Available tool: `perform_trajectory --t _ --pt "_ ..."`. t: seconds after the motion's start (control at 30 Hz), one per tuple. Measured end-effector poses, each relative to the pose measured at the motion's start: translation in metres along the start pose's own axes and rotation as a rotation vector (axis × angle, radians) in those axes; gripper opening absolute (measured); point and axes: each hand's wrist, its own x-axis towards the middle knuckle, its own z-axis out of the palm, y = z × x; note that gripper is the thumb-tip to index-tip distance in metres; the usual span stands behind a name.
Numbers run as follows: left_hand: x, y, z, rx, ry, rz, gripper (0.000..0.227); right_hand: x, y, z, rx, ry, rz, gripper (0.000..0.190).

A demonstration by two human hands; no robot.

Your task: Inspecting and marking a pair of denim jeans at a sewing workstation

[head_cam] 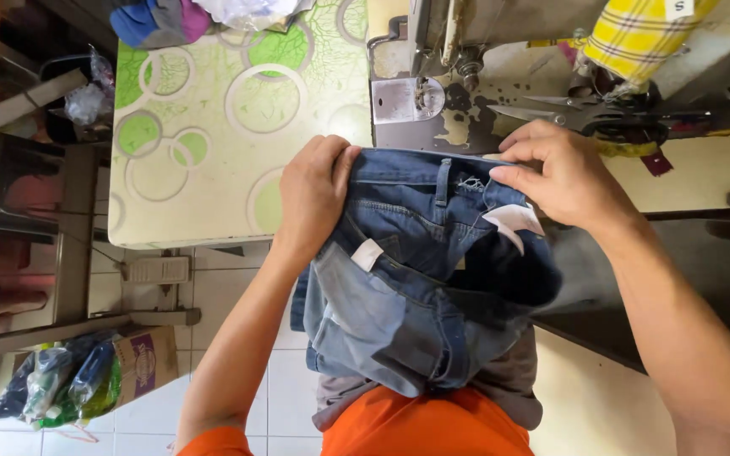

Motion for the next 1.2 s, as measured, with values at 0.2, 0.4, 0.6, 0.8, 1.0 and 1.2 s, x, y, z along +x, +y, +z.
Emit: perform_trajectory --t 0.2,0.4,0.6,0.8,1.0,1.2 --pt "0.013 -0.006 0.012 0.194 -0.051 0.127 0.017 0.021 -0.050 -0.012 -0.032 -0.210 0.160 0.038" --pt "0.012 -0.012 0.011 0.097 -0.152 0.094 0.031 0.033 -0.038 -0.006 0.044 -0.388 0.203 0.030" --pt "0.013 0.003 0.010 0.250 -0.113 0.204 0.036 0.036 -0.042 -0.001 0.102 -0.401 0.286 0.014" --pt "-0.016 0.049 0.020 0.316 -0.100 0.407 0.034 0.027 -0.046 0.009 -0.165 -0.248 0.276 0.026" --pt "-0.023 0.027 0.015 0.562 -0.445 0.403 0.078 0.014 -0.015 0.019 -0.270 -0.222 0.153 0.030" --pt "-0.018 0.034 0.010 0.472 -0.443 0.441 0.064 0.007 -0.020 0.021 -0.340 -0.063 0.077 0.042"
